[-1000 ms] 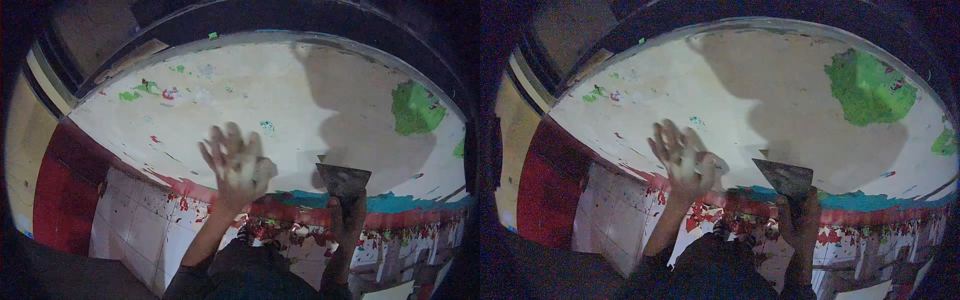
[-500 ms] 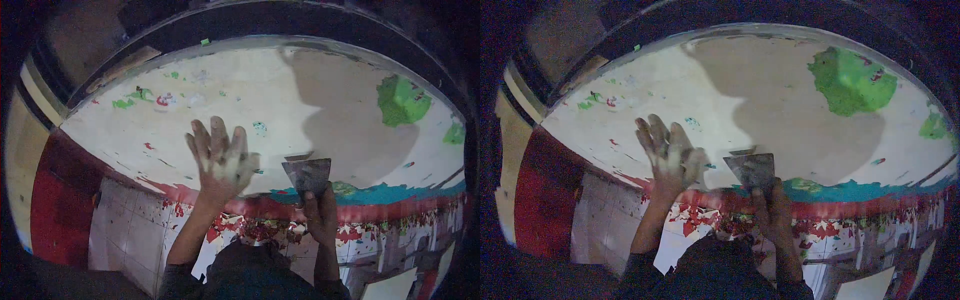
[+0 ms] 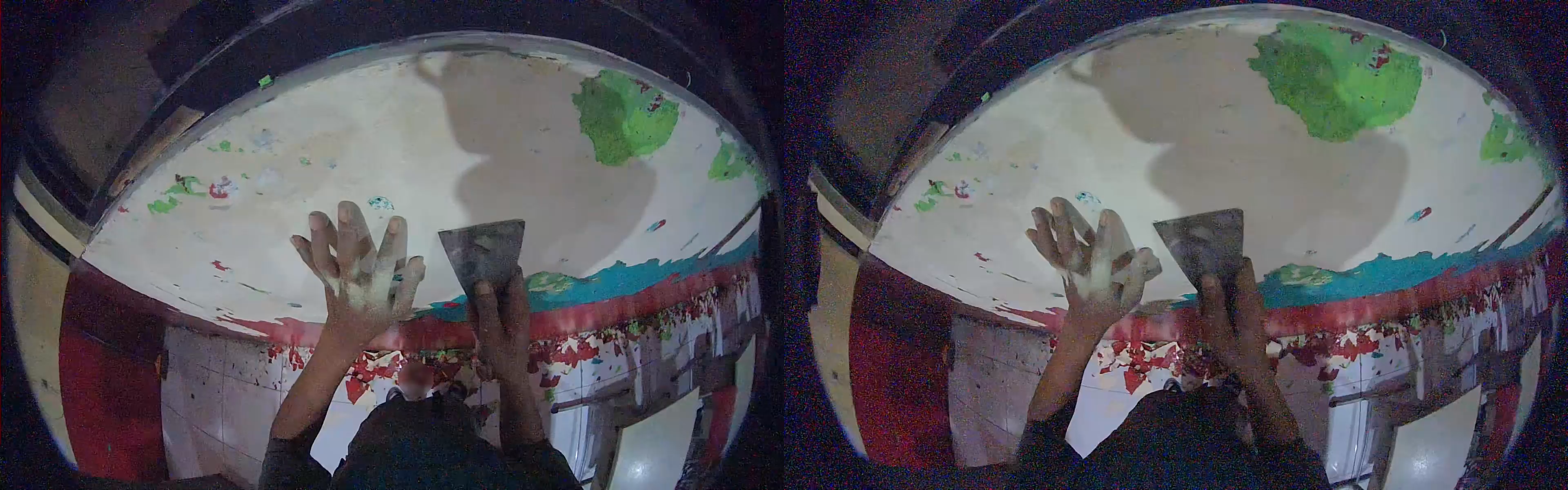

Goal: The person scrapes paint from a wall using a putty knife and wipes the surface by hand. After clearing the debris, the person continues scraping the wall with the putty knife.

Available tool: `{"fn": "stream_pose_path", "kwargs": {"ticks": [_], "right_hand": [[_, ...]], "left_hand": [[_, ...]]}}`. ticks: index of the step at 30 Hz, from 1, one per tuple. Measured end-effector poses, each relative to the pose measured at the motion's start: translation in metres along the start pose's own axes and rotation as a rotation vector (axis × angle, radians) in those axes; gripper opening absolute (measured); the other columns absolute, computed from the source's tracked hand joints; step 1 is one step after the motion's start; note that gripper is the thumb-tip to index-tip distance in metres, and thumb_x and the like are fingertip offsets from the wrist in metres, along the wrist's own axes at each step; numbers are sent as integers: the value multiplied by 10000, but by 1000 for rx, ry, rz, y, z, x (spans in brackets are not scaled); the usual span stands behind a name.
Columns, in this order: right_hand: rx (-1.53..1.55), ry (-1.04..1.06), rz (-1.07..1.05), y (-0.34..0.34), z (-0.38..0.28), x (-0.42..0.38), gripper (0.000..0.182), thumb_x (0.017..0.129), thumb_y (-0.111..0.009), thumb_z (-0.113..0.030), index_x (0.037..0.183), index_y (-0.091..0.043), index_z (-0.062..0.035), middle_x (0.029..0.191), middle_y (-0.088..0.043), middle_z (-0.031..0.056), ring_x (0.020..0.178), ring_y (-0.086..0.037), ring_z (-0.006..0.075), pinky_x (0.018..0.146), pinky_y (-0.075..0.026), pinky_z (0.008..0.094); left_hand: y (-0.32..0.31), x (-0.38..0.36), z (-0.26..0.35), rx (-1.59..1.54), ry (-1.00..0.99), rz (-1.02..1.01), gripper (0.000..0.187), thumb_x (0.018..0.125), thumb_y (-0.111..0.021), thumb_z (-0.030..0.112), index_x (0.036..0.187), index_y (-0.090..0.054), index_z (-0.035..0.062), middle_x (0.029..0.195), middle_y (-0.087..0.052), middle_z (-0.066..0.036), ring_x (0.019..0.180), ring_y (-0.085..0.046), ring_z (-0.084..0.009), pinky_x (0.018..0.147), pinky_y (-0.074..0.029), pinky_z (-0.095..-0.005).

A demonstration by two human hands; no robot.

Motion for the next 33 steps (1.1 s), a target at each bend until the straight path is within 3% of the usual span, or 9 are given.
{"fn": "stream_pose_path", "kwargs": {"ticks": [3, 6, 9, 15, 18, 21, 24, 30, 33], "right_hand": [[41, 66, -15, -4, 6, 0, 233, 867, -446, -165, 1068, -392, -62, 778, -442, -10, 582, -373, 32, 473, -323, 169], [106, 38, 74, 0, 20, -3, 227, 866, -449, -165, 1062, -390, -67, 759, -434, -16, 574, -371, 27, 458, -321, 171], [28, -19, -11, -5, 3, 1, 231, 871, -422, -181, 1001, -389, 8, 789, -471, 84, 686, -448, 138, 579, -390, 282], [37, 7, 52, -3, -2, -4, 271, 876, -417, -205, 1041, -377, 6, 823, -462, 82, 708, -438, 138, 611, -389, 277], [61, 92, 44, -1, 8, -6, 301, 870, -441, -161, 1132, -361, -37, 850, -441, 19, 655, -409, 52, 482, -364, 175], [33, 7, 62, -4, -3, -4, 251, 877, -419, -182, 1026, -382, 16, 835, -455, 94, 725, -435, 154, 619, -388, 290], [-31, 50, 31, -2, -9, -4, 229, 877, -417, -172, 1005, -384, 15, 823, -449, 95, 717, -432, 154, 605, -384, 294], [4, 48, 51, -3, -1, -5, 314, 869, -436, -166, 1129, -354, -9, 844, -458, 41, 676, -422, 67, 495, -369, 184], [22, -38, 19, -3, 4, -8, 321, 869, -433, -161, 1139, -345, -11, 840, -459, 37, 684, -419, 64, 492, -366, 190]], "left_hand": [[-3, -5, -2, -20, 0, -10, 493, 769, -540, 359, 1208, -443, 157, 1367, -139, -206, 1254, -9, -438, 965, 47, -576], [-2, -6, -4, -65, 0, -17, 512, 744, -576, 340, 1208, -444, 169, 1372, -152, -178, 1260, -8, -424, 964, 59, -574], [-5, -9, -4, -71, 2, 7, 514, 724, -599, 328, 1198, -458, 184, 1378, -147, -163, 1260, -15, -421, 962, 67, -574], [-7, -10, -4, -57, -7, 20, 525, 726, -590, 344, 1210, -443, 206, 1385, -112, -163, 1249, -14, -444, 959, 68, -576], [-9, -11, -4, -42, -8, 8, 526, 728, -584, 352, 1213, -441, 207, 1385, -109, -169, 1245, -8, -455, 959, 71, -575], [-9, -11, -3, -39, -17, 41, 524, 731, -579, 353, 1215, -439, 210, 1382, -114, -174, 1246, -4, -455, 960, 69, -574], [-9, -12, -3, -31, 0, 22, 523, 730, -579, 348, 1214, -441, 206, 1380, -121, -174, 1247, -1, -454, 958, 70, -578], [-11, -13, -3, -50, -8, 26, 504, 740, -565, 337, 1205, -451, 180, 1377, -126, -180, 1248, 3, -451, 953, 87, -580], [-10, -11, -3, -48, -11, 23, 487, 746, -559, 345, 1192, -466, 173, 1375, -126, -186, 1246, 5, -455, 949, 84, -586]]}}
Point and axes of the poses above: each hand's wrist, its own x-axis towards the middle knuckle, its own y-axis out of the back of the hand, z = x × y, the point moved 8 cm from there along x, towards the middle knuckle
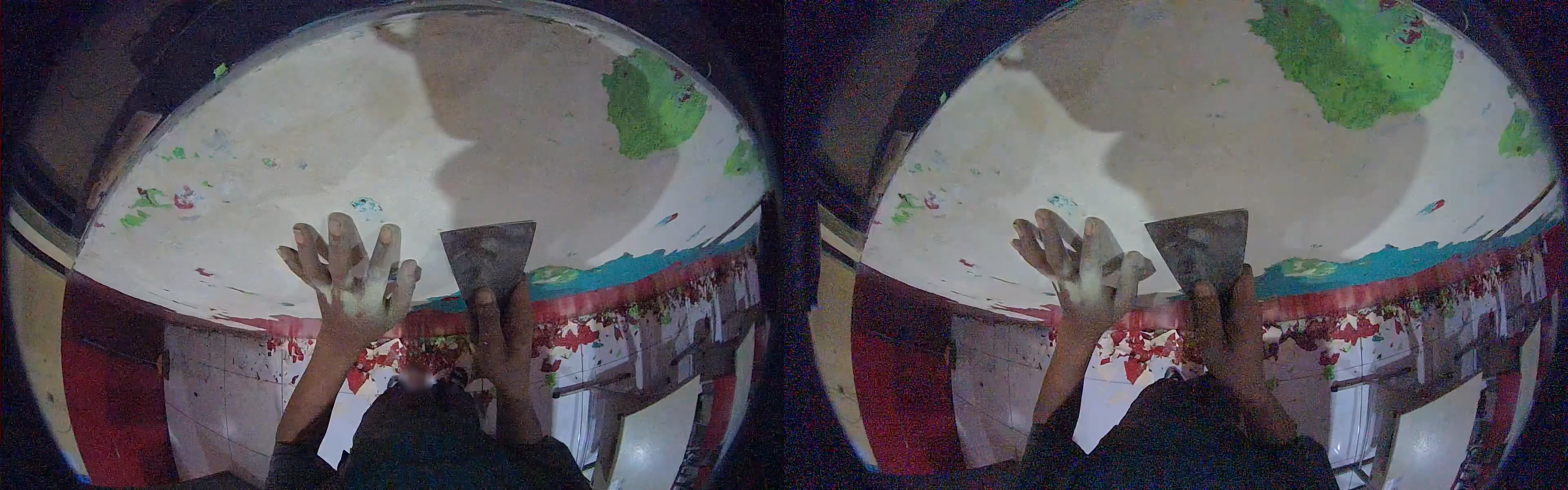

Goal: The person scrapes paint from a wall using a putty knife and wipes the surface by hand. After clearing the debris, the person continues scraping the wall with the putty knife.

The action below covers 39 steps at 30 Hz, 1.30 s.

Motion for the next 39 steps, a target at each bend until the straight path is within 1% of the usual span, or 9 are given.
{"fn": "stream_pose_path", "kwargs": {"ticks": [9, 12, 15, 18, 21, 27, 33, 36, 39], "right_hand": [[-72, 23, -10, -2, -3, 1, 315, 865, -447, -172, 1119, -365, -5, 841, -466, 36, 623, -410, 64, 486, -354, 187], [-76, 81, 83, 2, -11, -3, 242, 873, -433, -168, 1020, -378, 16, 809, -475, 95, 703, -455, 153, 599, -391, 297], [39, 47, 55, -1, -3, -1, 288, 866, -442, -162, 1103, -383, -9, 876, -468, 43, 637, -418, 65, 497, -359, 188], [-18, 58, 38, -2, -10, -1, 231, 878, -418, -152, 1030, -385, 18, 790, -454, 74, 681, -429, 145, 586, -382, 297], [15, 85, 110, 2, -5, -1, 222, 877, -421, -168, 1001, -394, 13, 760, -440, 55, 648, -410, 132, 560, -374, 291], [-45, 130, 116, 2, -19, -3, 230, 867, -439, -194, 953, -394, 15, 740, -450, 81, 642, -428, 151, 556, -377, 308], [-79, 89, 76, 3, -8, -2, 214, 868, -438, -181, 955, -390, 7, 737, -457, 87, 644, -436, 145, 549, -379, 303], [-77, 28, 62, 3, -4, -4, 283, 864, -448, -140, 1102, -387, 0, 875, -460, 37, 683, -419, 83, 547, -380, 208], [2, 92, 70, 0, -13, -4, 263, 864, -450, -135, 1084, -396, -3, 841, -445, 16, 660, -402, 71, 524, -367, 202]], "left_hand": [[0, 0, 1, 9, -9, 14, 530, 735, -568, 347, 1214, -437, 162, 1376, -118, -188, 1242, 8, -464, 957, 77, -578], [1, 2, 5, 79, -80, -49, 620, 767, -536, 375, 1268, -324, 77, 1366, -43, -246, 1232, 27, -479, 937, 4, -622], [-1, -1, 4, 114, -84, -90, 629, 760, -546, 377, 1269, -325, 81, 1367, -46, -245, 1230, 22, -485, 936, 11, -622], [-1, -3, 4, 87, -72, -75, 627, 757, -547, 384, 1267, -334, 90, 1368, -55, -240, 1230, 19, -485, 934, 11, -625], [-1, -5, -1, 7, -2, -66, 494, 735, -576, 349, 1194, -464, 203, 1383, -133, -156, 1254, -8, -437, 964, 58, -575], [0, -8, -2, -3, 6, -85, 511, 736, -577, 353, 1209, -450, 209, 1383, -132, -157, 1256, -7, -432, 965, 54, -576], [-2, -8, 4, 72, -63, -90, 597, 757, -556, 369, 1264, -351, 129, 1359, -94, -250, 1224, -12, -500, 931, -4, -628], [-3, -8, 5, 71, -52, -91, 607, 754, -562, 360, 1268, -338, 129, 1362, -87, -245, 1225, -8, -496, 932, -13, -629], [-2, -6, 6, 86, -65, -96, 610, 756, -560, 356, 1269, -331, 120, 1367, -73, -237, 1229, -2, -489, 936, -17, -625]]}}
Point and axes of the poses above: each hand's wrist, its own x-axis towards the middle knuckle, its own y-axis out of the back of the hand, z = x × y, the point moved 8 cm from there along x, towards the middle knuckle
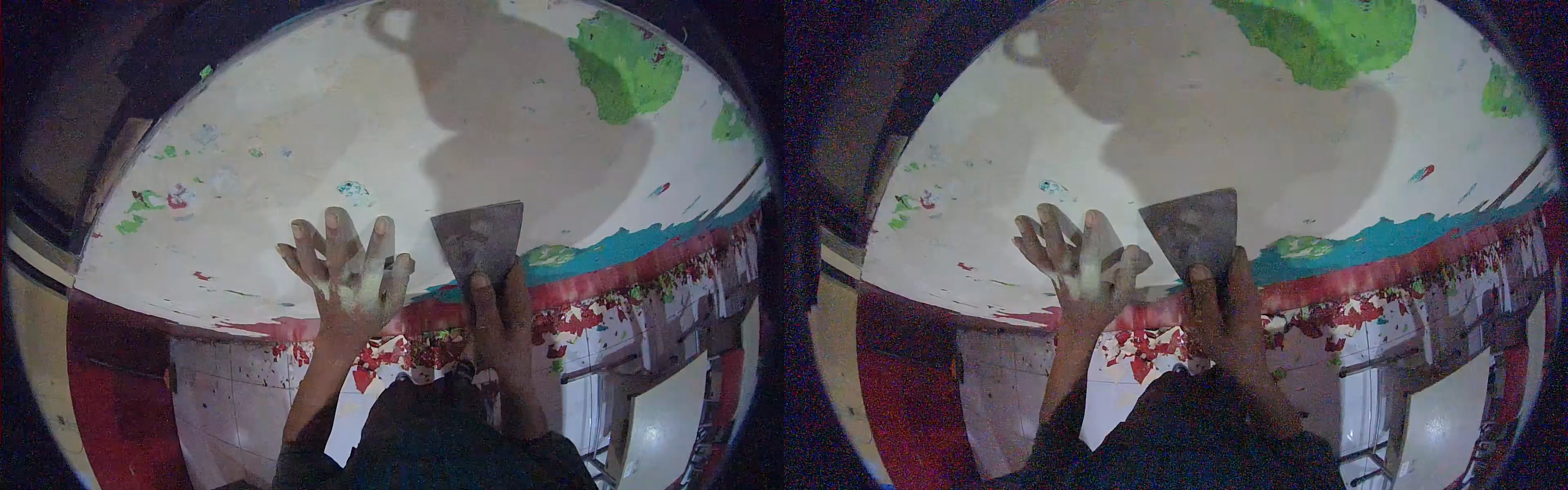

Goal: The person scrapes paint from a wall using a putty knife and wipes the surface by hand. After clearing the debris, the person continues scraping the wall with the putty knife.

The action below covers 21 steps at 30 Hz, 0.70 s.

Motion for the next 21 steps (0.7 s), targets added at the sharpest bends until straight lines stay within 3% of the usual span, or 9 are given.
{"fn": "stream_pose_path", "kwargs": {"ticks": [3, 6, 9, 18, 21], "right_hand": [[-67, -123, -69, -3, 9, 1, 311, 861, -452, -132, 1129, -376, 6, 909, -465, 43, 759, -436, 103, 621, -397, 221], [-67, -33, -7, 2, 12, -2, 355, 855, -458, -123, 1166, -353, 11, 1007, -471, 88, 880, -449, 150, 741, -400, 270], [-9, -61, -1, -3, 5, 1, 226, 867, -436, -189, 948, -389, 16, 745, -457, 95, 658, -450, 158, 573, -389, 300], [-172, 105, 57, 4, -5, -2, 249, 874, -434, -190, 1022, -393, 5, 781, -473, 78, 670, -439, 121, 553, -391, 278], [-34, -120, 2, 0, 11, -1, 275, 873, -441, -199, 1062, -391, -5, 817, -482, 66, 680, -446, 120, 576, -398, 261]], "left_hand": [[-2, -1, 1, 6, 4, 12, 607, 758, -552, 368, 1264, -336, 111, 1370, -68, -228, 1231, 0, -483, 939, -20, -622], [0, 1, 0, 7, -2, -10, 611, 759, -546, 379, 1268, -332, 115, 1370, -69, -230, 1232, -7, -480, 939, -20, -622], [-2, -5, -6, -87, 58, 17, 535, 730, -585, 349, 1225, -428, 221, 1382, -139, -144, 1247, -21, -446, 960, 43, -590], [-4, -9, -3, -97, 80, 14, 478, 746, -569, 345, 1199, -464, 236, 1379, -160, -137, 1255, -38, -423, 957, 31, -600], [-10, -14, 1, -103, 85, -41, 452, 762, -553, 325, 1196, -467, 237, 1378, -172, -122, 1258, -37, -417, 959, 32, -597]]}}
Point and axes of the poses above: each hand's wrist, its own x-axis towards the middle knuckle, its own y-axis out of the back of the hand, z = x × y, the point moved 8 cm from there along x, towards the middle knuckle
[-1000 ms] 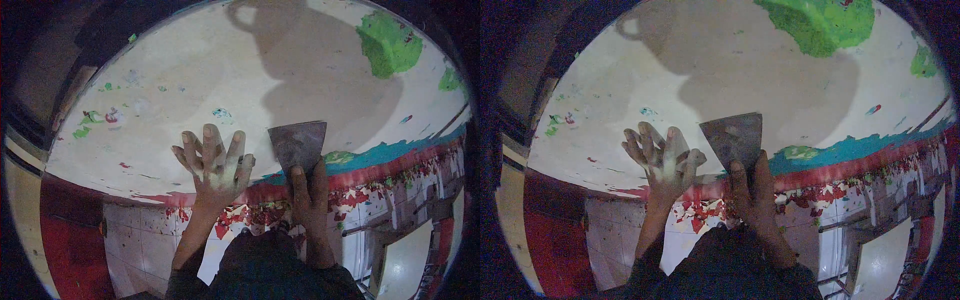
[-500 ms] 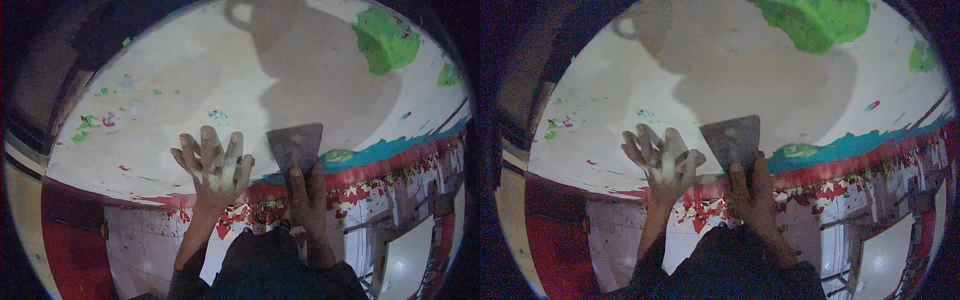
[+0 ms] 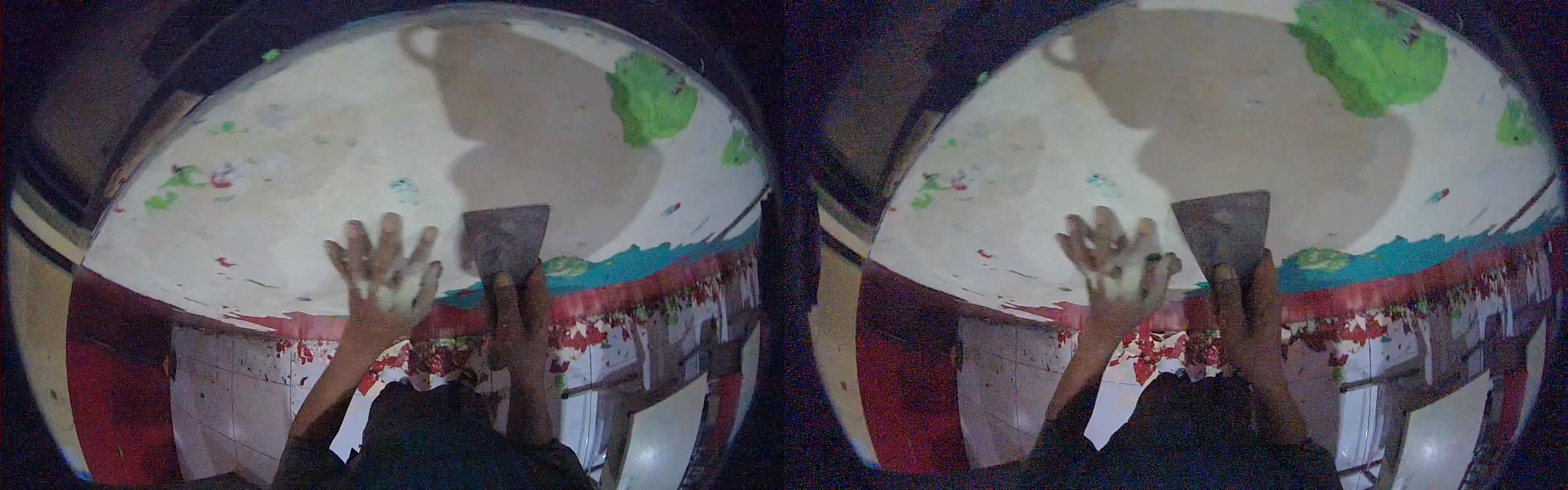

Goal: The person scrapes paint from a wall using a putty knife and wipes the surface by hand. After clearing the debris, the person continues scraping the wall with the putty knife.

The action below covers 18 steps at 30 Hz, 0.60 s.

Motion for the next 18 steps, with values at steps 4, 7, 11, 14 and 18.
{"fn": "stream_pose_path", "kwargs": {"ticks": [4, 7, 11, 14, 18], "right_hand": [[130, 26, 15, -10, -10, 0, 294, 869, -443, -186, 1111, -385, -29, 875, -477, 41, 692, -431, 100, 570, -382, 231], [202, 67, -3, -27, -22, -9, 312, 867, -437, -156, 1152, -375, -44, 906, -470, 30, 690, -413, 76, 544, -366, 211], [127, 212, -154, -61, -41, -36, 303, 871, -433, -146, 1137, -355, -23, 911, -472, 57, 727, -449, 110, 616, -401, 244], [177, 174, -251, -78, -33, -50, 301, 867, -433, -130, 1133, -348, -17, 900, -470, 65, 718, -455, 106, 601, -409, 247], [64, 80, -410, -95, -10, -67, 423, 850, -409, -110, 1233, -256, -20, 1015, -443, 82, 867, -443, 124, 722, -404, 272]], "left_hand": [[5, -9, 11, -111, -68, -159, 418, 764, -561, 279, 1149, -500, 127, 1306, -323, -132, 1222, -217, -390, 952, -150, -596], [31, -13, 8, -611, -108, 9, 424, 763, -574, 242, 1126, -491, 40, 1160, -480, -138, 1069, -445, -330, 875, -362, -466], [35, -18, -26, -1145, 642, -72, 343, 777, -566, 232, 996, -546, -30, 879, -586, -141, 762, -581, -249, 668, -444, -320], [49, 5, -30, -1160, 702, -172, 305, 795, -554, 247, 932, -569, -25, 737, -575, -130, 678, -566, -235, 623, -439, -334], [53, -3, -50, -1264, 944, -226, 241, 819, -534, 216, 821, -586, -19, 639, -540, -80, 560, -508, -142, 531, -408, -290]]}}
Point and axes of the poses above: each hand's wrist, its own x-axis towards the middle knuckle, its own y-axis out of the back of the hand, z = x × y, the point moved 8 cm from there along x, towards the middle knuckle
